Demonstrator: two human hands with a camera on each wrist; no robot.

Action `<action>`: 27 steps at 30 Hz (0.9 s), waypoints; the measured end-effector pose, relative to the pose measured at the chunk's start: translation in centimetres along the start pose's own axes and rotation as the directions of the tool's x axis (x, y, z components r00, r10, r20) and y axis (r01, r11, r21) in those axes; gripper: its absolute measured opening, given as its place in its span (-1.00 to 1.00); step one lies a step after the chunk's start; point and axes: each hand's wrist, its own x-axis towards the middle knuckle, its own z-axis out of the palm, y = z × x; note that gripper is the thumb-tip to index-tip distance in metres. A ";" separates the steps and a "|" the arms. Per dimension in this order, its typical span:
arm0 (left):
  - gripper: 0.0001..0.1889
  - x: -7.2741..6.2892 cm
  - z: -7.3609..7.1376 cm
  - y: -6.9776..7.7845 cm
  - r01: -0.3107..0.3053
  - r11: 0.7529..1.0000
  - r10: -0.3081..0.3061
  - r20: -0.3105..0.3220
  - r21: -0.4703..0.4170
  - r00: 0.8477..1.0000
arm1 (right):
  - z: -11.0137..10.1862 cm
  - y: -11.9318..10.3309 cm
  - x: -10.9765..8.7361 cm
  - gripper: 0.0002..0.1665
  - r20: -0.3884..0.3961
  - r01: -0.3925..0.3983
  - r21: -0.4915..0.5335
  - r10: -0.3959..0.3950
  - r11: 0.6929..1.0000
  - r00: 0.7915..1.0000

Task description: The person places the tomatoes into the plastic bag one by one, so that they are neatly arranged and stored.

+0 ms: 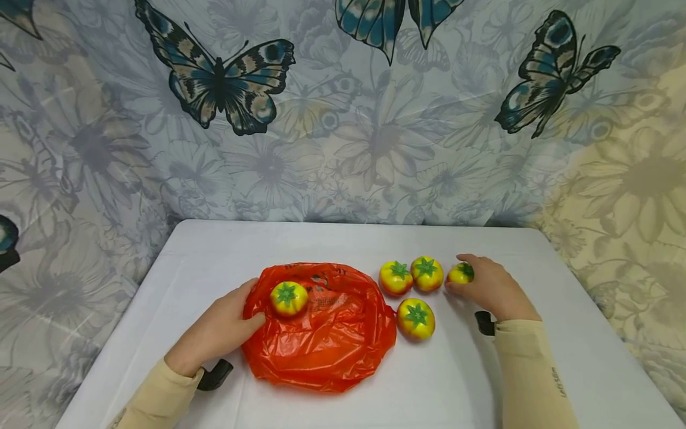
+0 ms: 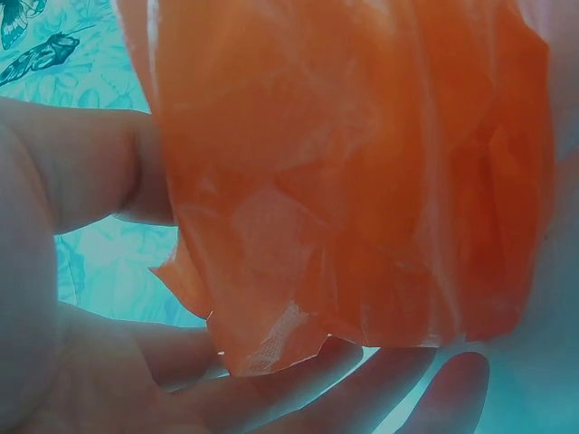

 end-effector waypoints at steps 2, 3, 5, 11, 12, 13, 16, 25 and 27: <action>-0.22 0.0 0.0 0.0 0.005 1.000 -0.005 -0.002 0.002 1.000 | 0.0 0.0 0.0 0.05 0.005 0.001 0.008 -0.001 1.000 1.000; -0.22 0.0 0.0 0.0 0.008 1.000 -0.008 -0.002 0.002 1.000 | 0.0 0.0 0.0 0.04 0.008 0.001 0.013 -0.001 1.000 1.000; -0.21 0.0 0.1 0.1 0.013 1.000 -0.013 0.001 0.005 1.000 | -0.1 0.0 0.0 0.04 0.013 0.001 0.019 -0.001 1.000 1.000; -0.21 0.0 0.1 0.2 0.000 1.000 0.000 -0.001 -0.003 1.000 | -0.3 0.0 -0.1 0.04 0.014 -0.006 0.008 0.006 1.000 1.000; -0.20 0.0 0.1 0.2 -0.003 1.000 0.003 -0.002 -0.003 1.000 | -0.4 0.0 -0.1 0.04 0.013 -0.007 0.003 0.007 1.000 1.000; -0.20 0.0 0.1 0.2 -0.005 1.000 0.005 -0.004 -0.002 1.000 | -0.5 0.1 -0.1 0.05 0.012 -0.008 0.000 0.008 1.000 1.000; -0.20 0.0 0.1 0.3 -0.002 1.000 0.002 -0.004 0.000 1.000 | -0.8 0.2 0.0 0.06 0.004 -0.004 -0.005 0.004 1.000 1.000; -0.18 0.0 0.2 0.3 0.013 1.000 -0.013 0.001 -0.002 1.000 | -1.7 -0.1 -0.7 0.00 -0.049 0.033 0.001 -0.033 0.999 0.998; -0.18 0.0 0.2 0.3 0.010 1.000 -0.010 0.002 -0.005 1.000 | -1.9 -0.3 -1.0 0.01 -0.062 0.051 0.005 -0.051 0.999 0.997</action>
